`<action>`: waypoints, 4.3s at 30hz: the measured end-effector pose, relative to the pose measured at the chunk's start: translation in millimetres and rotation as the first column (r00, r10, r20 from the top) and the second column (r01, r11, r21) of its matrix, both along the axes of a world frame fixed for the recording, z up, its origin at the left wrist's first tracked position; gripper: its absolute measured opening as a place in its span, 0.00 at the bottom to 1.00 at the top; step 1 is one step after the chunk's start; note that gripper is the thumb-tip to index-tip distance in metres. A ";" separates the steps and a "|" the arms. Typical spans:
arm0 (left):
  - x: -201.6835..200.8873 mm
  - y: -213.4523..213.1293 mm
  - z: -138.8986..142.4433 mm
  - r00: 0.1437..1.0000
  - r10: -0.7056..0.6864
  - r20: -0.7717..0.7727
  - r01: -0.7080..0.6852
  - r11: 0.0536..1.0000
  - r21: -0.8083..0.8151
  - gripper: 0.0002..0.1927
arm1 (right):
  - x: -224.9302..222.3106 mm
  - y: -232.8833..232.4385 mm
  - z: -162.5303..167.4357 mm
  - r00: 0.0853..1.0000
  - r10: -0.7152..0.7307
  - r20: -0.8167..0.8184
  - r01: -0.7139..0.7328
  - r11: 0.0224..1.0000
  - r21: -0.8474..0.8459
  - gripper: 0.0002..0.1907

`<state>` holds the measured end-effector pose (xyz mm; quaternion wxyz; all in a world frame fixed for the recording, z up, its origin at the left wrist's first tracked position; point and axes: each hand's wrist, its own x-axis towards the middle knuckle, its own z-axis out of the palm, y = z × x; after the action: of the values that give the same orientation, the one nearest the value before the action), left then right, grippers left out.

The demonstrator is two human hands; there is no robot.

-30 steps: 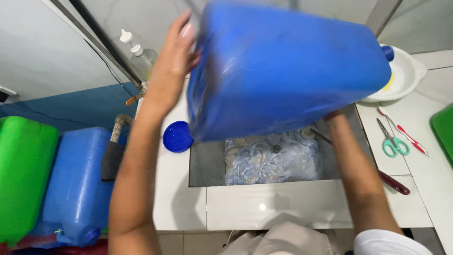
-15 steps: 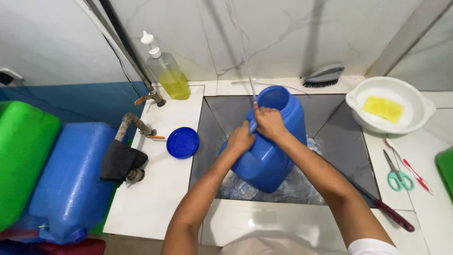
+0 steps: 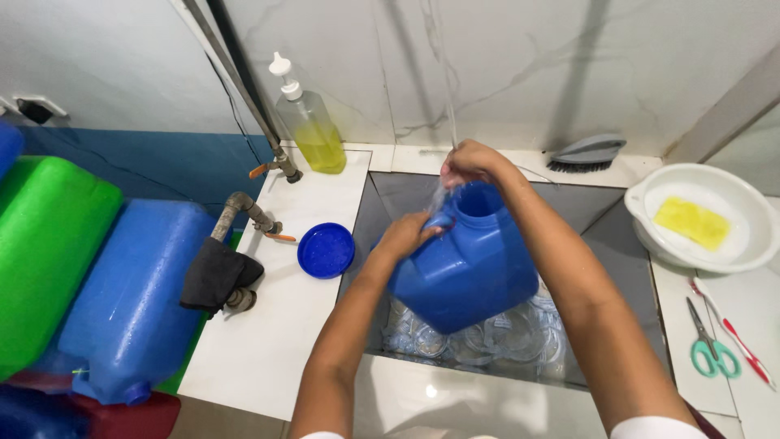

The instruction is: The person cleans blue plastic jerrycans at a sink. They use scissors to cut plastic ties, scrub the exterior with a sponge, rinse under running water, and wipe the interior with a cloth. The jerrycans are then placed on the floor among other containers.

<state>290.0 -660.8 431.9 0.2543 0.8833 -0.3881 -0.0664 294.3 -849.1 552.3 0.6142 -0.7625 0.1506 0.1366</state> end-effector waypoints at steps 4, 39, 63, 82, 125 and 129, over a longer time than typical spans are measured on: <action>3.3 -29.4 17.8 0.866 -0.037 0.498 0.191 0.946 -0.261 0.29 | 1.1 6.0 8.8 0.995 -0.010 0.103 0.014 0.999 -0.038 0.07; -80.3 170.9 -12.5 0.107 -0.217 -0.970 -0.884 0.426 -0.193 0.32 | 53.5 -31.4 135.2 0.449 0.498 0.742 0.540 0.510 -0.670 0.26; 65.2 198.3 63.9 0.205 0.079 -0.976 -0.969 -0.124 -0.213 0.10 | -160.9 -10.2 -216.2 0.707 -0.690 0.152 0.411 0.577 0.706 0.14; 76.1 209.6 44.1 0.491 0.684 -0.539 -0.851 0.243 -0.466 0.28 | -177.5 -17.6 -224.3 0.681 -0.716 0.150 0.436 0.562 0.703 0.14; 2.8 15.8 18.2 0.985 0.170 0.013 -0.141 0.853 -0.502 0.41 | -160.5 14.8 -119.1 0.720 -0.618 0.316 0.169 0.597 0.784 0.17; 0.1 6.4 27.3 0.922 0.374 -0.102 -0.357 0.718 -0.597 0.39 | -184.8 1.2 -86.4 0.671 -0.658 0.341 0.180 0.591 0.786 0.18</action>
<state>290.1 -654.4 459.2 0.5259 0.8148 -0.2099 0.1241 109.5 -847.9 465.9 0.8807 -0.4100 0.0703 -0.2265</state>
